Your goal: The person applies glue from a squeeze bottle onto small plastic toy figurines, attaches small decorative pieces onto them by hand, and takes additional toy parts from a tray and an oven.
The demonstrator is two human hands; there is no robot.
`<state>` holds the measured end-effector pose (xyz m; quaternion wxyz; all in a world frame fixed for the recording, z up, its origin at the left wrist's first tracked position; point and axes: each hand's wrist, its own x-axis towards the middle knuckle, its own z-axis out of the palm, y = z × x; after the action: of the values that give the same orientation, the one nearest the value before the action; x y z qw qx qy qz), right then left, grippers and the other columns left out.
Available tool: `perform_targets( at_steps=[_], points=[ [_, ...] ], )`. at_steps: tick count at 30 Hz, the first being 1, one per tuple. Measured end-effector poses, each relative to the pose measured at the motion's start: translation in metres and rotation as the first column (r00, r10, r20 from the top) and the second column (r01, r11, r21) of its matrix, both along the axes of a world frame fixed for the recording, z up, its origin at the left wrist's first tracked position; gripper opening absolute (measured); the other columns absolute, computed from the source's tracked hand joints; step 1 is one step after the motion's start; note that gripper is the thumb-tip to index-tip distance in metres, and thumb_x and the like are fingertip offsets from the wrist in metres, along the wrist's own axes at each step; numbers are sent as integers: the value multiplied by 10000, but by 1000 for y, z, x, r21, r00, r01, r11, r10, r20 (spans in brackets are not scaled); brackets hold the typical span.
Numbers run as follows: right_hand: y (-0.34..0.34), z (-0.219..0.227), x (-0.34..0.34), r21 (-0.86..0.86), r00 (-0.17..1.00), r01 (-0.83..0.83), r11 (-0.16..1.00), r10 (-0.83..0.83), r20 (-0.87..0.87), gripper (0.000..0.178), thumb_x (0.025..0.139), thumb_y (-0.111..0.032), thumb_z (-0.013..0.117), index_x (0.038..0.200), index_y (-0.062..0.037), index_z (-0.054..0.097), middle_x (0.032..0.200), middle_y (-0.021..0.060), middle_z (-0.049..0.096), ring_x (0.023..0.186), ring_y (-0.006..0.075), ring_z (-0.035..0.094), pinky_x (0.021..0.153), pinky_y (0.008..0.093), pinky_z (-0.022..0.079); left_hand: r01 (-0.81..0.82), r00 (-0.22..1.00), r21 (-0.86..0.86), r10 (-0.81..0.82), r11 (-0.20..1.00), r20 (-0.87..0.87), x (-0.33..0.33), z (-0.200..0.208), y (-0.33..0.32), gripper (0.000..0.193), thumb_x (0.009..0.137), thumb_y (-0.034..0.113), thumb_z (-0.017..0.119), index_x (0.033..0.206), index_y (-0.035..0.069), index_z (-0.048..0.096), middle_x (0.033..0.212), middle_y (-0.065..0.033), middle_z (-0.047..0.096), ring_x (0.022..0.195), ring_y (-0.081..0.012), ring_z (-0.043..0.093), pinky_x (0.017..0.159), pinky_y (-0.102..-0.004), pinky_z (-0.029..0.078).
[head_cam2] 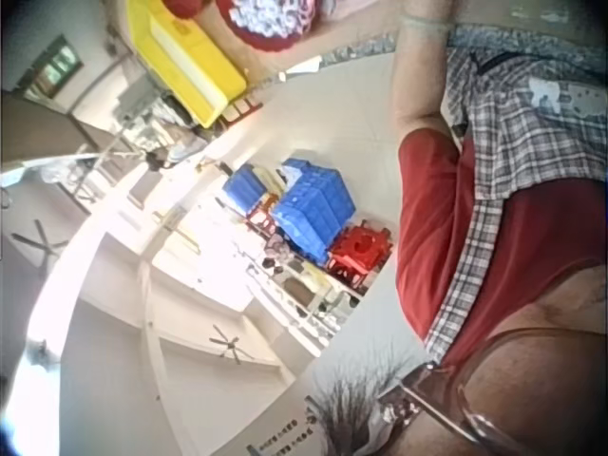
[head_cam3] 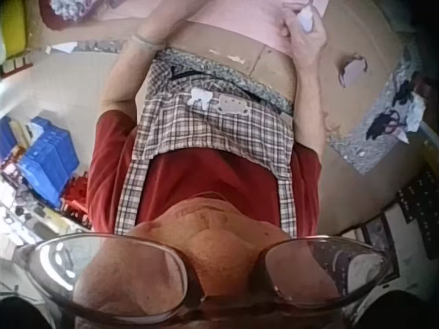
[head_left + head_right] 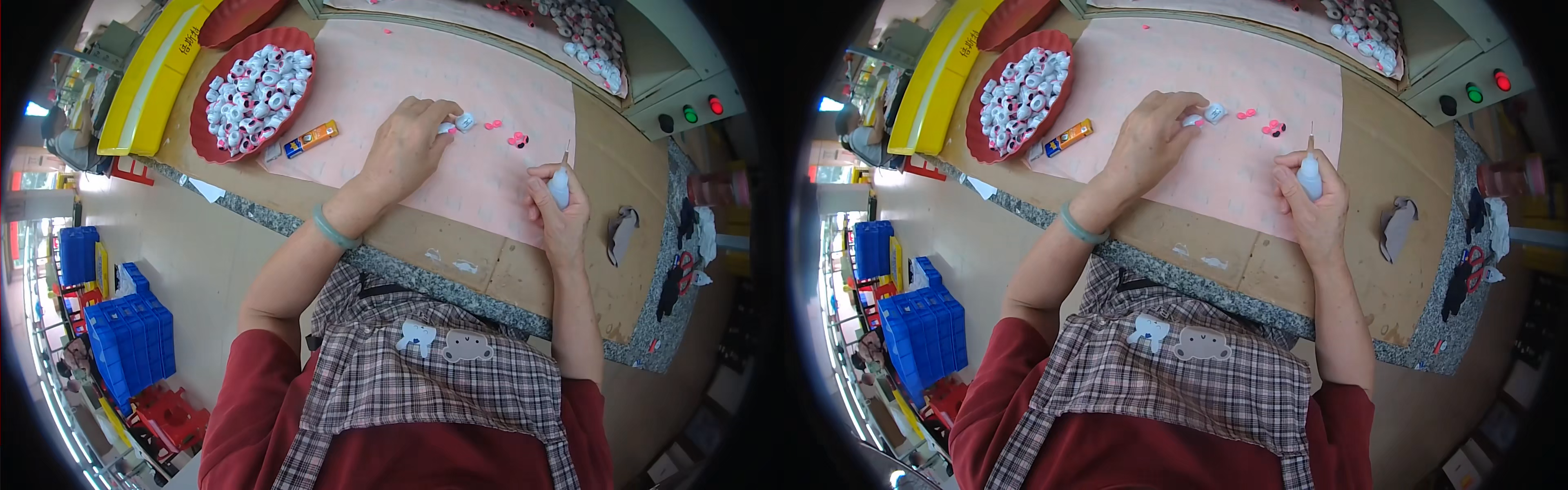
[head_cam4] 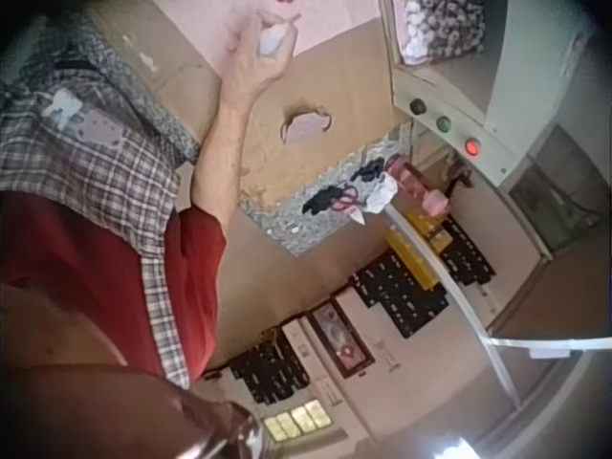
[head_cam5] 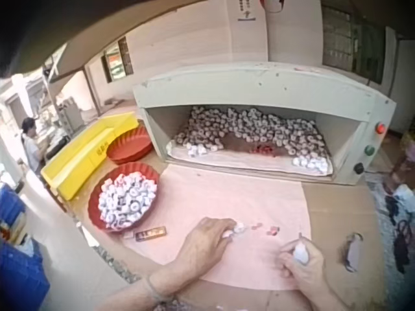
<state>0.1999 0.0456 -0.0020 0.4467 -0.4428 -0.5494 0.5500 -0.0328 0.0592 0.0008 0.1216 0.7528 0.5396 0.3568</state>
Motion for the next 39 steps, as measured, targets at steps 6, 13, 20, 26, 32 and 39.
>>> perform_targets(
  at_steps=[6, 13, 20, 26, 32, 39],
  points=[
    [-3, 11, 1, -31, 997, -37, 999, 35, -72, 141, 860, -73, 597, 983, -22, 549, 780, 22, 529, 592, 50, 483, 478, 180, 362, 178, 756, -339, 92, 924, 648, -2, 15, -25, 208, 832, 43, 605, 1034, 9, 571, 929, -109, 640, 862, -174, 615, 745, -273, 501],
    [-10, 20, -5, -94, 971, -105, 990, 82, -223, 187, 867, -57, 572, 1046, -17, 531, 848, 52, 521, 594, 64, 500, 450, 187, 351, 507, 275, -376, 268, 776, 923, 3, 16, -54, 271, 871, 49, 571, 1130, -28, 553, 1037, -131, 635, 844, -146, 610, 745, -249, 507],
    [-10, 15, 3, 110, 977, -50, 993, 71, -200, 320, 844, -41, 622, 1135, -4, 492, 870, 81, 556, 581, 67, 532, 425, 165, 365, 473, 309, -324, 190, 820, 932, 11, 14, -65, 296, 851, 27, 592, 1136, -40, 555, 1038, -153, 632, 829, -169, 623, 758, -259, 521],
    [-20, 25, -2, 157, 983, 65, 985, -36, -179, 353, 862, -142, 628, 1156, 0, 493, 940, 131, 609, 585, 80, 535, 448, 157, 364, 479, 284, -303, 181, 824, 942, 20, 13, -68, 296, 830, -1, 611, 1117, -47, 558, 1012, -146, 633, 837, -172, 629, 755, -262, 526],
    [-26, 27, -3, 300, 988, 122, 946, -88, -123, 396, 895, -169, 586, 1219, 16, 455, 958, 154, 621, 599, 79, 543, 484, 163, 389, 495, 285, -308, 183, 813, 941, 23, 9, -67, 281, 824, -16, 619, 1098, -53, 564, 989, -133, 633, 843, -166, 631, 760, -266, 530],
    [-31, 25, -2, 456, 996, 72, 887, -84, 6, 392, 910, -170, 561, 1231, 27, 452, 965, 166, 624, 604, 82, 543, 507, 165, 402, 484, 279, -320, 203, 814, 939, 24, 7, -67, 282, 821, 5, 627, 1093, -42, 567, 979, -144, 640, 843, -178, 636, 752, -259, 531]
  ],
)
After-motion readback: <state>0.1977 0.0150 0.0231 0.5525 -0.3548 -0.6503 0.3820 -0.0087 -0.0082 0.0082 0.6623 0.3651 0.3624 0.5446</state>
